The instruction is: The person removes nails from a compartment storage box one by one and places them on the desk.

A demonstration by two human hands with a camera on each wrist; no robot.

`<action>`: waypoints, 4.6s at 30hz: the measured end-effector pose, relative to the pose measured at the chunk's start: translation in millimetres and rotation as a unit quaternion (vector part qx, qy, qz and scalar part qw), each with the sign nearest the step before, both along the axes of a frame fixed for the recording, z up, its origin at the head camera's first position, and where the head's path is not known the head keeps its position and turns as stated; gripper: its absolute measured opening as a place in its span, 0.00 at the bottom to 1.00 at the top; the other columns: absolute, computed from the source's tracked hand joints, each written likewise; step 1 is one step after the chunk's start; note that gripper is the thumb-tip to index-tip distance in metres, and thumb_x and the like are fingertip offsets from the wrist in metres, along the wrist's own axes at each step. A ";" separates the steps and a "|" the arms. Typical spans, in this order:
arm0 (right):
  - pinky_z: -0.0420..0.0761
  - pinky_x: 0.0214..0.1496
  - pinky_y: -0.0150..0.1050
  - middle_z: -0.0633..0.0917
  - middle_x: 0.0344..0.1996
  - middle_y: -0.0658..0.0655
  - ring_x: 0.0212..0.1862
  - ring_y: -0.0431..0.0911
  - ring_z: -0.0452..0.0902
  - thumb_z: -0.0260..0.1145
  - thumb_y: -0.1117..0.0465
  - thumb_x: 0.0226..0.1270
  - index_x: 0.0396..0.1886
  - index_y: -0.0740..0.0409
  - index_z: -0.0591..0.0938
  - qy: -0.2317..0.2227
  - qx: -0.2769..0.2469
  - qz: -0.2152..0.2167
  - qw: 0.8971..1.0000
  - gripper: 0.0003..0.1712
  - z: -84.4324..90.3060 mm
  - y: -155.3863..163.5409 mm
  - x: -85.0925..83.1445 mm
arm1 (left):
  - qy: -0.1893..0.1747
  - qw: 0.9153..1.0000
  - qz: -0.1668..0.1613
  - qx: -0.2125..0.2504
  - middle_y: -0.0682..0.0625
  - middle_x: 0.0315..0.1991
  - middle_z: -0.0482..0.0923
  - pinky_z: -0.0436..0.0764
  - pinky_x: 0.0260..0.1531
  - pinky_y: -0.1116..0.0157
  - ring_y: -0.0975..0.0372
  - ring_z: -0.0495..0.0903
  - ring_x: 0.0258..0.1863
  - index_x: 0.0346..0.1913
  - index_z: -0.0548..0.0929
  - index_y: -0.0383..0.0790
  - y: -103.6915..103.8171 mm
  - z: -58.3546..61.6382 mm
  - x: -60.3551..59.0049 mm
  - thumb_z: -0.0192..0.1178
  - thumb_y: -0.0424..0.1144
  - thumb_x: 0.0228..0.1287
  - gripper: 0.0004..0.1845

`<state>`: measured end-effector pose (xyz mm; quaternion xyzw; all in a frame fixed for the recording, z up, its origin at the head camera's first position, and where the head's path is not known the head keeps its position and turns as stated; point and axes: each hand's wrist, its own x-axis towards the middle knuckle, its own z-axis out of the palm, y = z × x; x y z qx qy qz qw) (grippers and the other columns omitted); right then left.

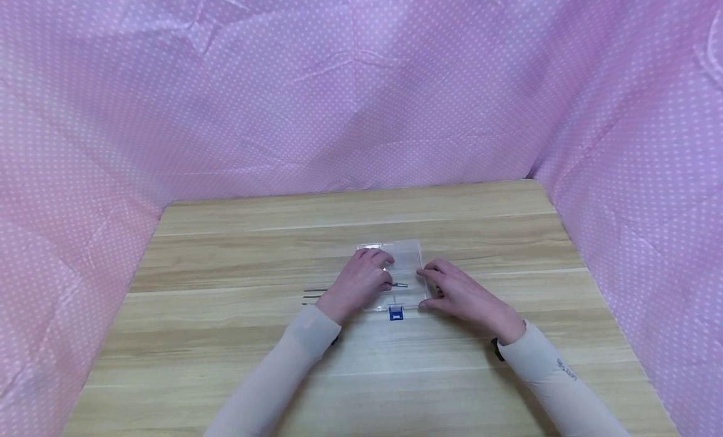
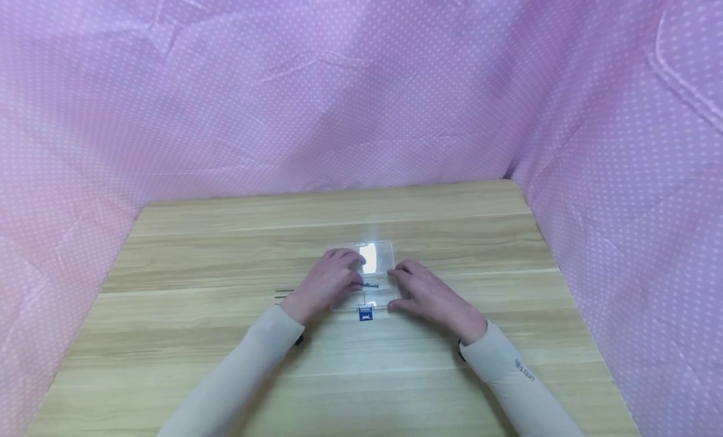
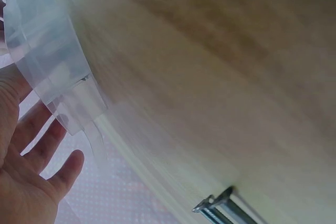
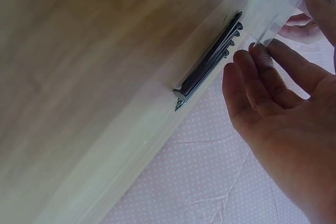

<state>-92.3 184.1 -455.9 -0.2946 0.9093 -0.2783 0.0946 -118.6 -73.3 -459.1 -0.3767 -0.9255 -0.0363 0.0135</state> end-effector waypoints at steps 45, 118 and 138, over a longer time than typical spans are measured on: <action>0.80 0.58 0.49 0.79 0.58 0.57 0.53 0.46 0.75 0.79 0.50 0.62 0.67 0.64 0.79 -0.007 0.005 -0.005 1.000 0.38 1.8 -0.8 0.5 | -0.020 0.996 0.015 0.085 0.56 0.56 0.85 0.70 0.69 0.54 0.58 0.77 0.62 0.43 0.91 0.53 -8.7 10.6 6.3 0.64 0.46 0.74 0.06; 0.80 0.53 0.46 0.78 0.57 0.56 0.50 0.45 0.73 0.80 0.51 0.61 0.66 0.64 0.80 -0.011 0.008 -0.012 1.000 0.38 1.1 -2.5 1.5 | 0.054 0.979 0.069 0.183 0.53 0.37 0.88 0.73 0.66 0.48 0.57 0.82 0.44 0.37 0.92 0.44 -79.9 35.0 27.3 0.74 0.36 0.63 0.02; 0.80 0.53 0.46 0.79 0.57 0.57 0.50 0.46 0.74 0.80 0.50 0.61 0.65 0.66 0.80 0.014 0.008 0.008 1.000 0.38 1.7 -2.0 0.9 | 0.034 0.982 0.076 0.171 0.54 0.37 0.88 0.72 0.68 0.47 0.57 0.82 0.44 0.38 0.92 0.46 -98.9 25.5 41.9 0.74 0.36 0.63 0.02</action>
